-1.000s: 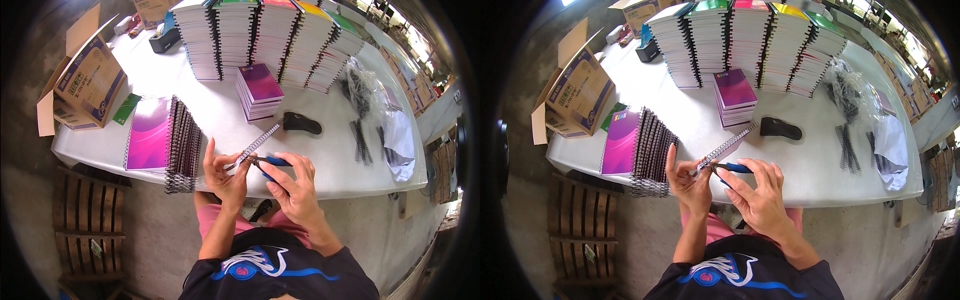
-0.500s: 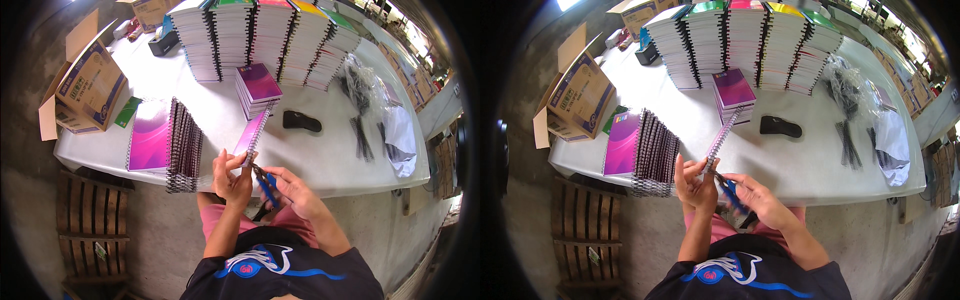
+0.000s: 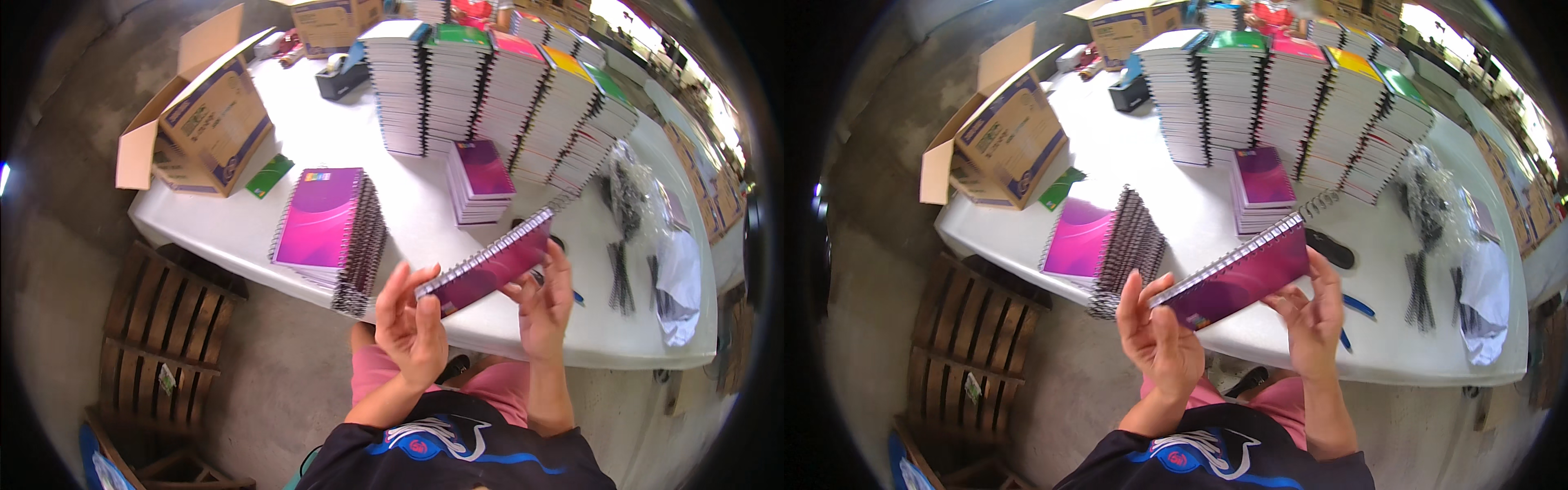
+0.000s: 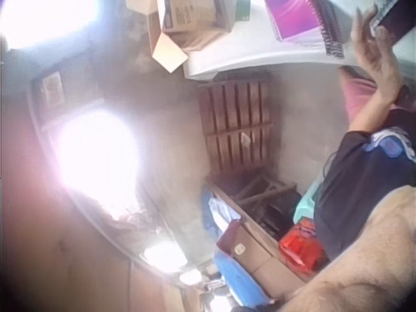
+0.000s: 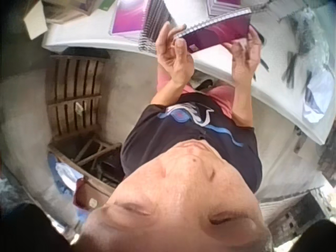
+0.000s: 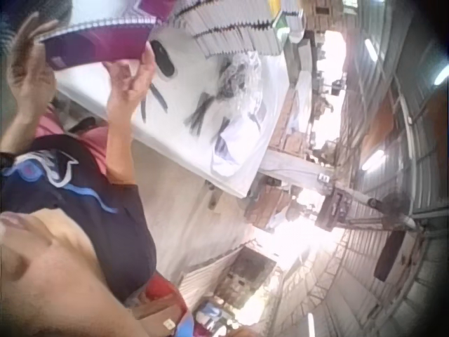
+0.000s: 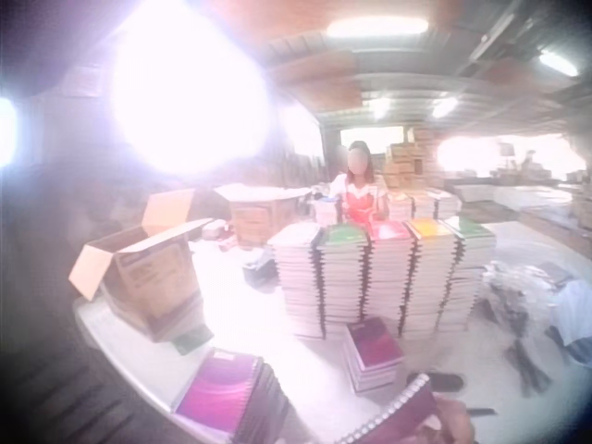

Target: The person binds notebooks by sliding a spiral binding into a stack of pages and a cover, and then clips the excess binding with a tool.

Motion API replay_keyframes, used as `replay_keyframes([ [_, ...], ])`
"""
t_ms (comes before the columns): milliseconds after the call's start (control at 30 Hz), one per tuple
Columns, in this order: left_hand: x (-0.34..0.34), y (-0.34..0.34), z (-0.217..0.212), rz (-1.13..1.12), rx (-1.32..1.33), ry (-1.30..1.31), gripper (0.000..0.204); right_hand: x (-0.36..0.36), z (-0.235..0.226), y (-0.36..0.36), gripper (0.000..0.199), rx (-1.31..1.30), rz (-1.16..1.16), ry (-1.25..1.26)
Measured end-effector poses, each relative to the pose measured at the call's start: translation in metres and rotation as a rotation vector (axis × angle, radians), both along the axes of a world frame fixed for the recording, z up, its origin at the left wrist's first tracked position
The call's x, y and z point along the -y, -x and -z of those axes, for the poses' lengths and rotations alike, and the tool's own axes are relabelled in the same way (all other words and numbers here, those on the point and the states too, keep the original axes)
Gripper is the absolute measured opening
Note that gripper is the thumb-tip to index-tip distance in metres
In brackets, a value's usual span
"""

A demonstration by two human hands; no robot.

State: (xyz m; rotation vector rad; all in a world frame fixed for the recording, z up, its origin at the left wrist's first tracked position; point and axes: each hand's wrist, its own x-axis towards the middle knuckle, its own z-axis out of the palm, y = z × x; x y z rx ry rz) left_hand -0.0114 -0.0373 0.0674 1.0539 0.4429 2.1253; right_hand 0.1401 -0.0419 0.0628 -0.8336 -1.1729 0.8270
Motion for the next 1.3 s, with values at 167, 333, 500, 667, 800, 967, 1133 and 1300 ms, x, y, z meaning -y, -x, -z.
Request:
replay_keyframes([
  [167,0.005,0.068,-0.043,-0.615,-0.628,-0.251,0.043,-0.042,-0.059,0.049,0.037,-0.529,-0.394,0.039],
  [333,-0.02,0.116,-0.063,-0.812,-0.487,0.115,0.043,-0.111,-0.096,0.107,0.033,-0.302,-0.515,0.122],
  [500,-0.053,0.135,-0.022,-0.45,-0.266,0.32,0.036,-0.147,-0.085,0.13,0.027,0.695,-0.219,0.033],
  [667,-0.07,0.131,-0.011,-0.465,-0.32,0.355,0.05,-0.174,-0.053,0.129,0.041,0.5,-0.107,-0.093],
  [800,-0.081,0.127,-0.012,-0.476,-0.254,0.322,0.073,-0.168,-0.035,0.157,0.039,0.124,-0.347,0.079],
  [967,-0.087,0.125,-0.009,-0.512,-0.216,0.333,0.077,-0.16,-0.025,0.171,0.029,0.023,-0.155,0.015],
  [1133,-0.086,0.133,-0.006,-0.513,-0.338,0.313,0.087,-0.155,-0.027,0.167,0.029,0.116,-0.111,-0.076],
  [1300,-0.067,0.151,-0.014,-0.727,-0.251,0.349,0.098,-0.183,-0.014,0.046,0.056,0.916,0.711,-0.133],
])
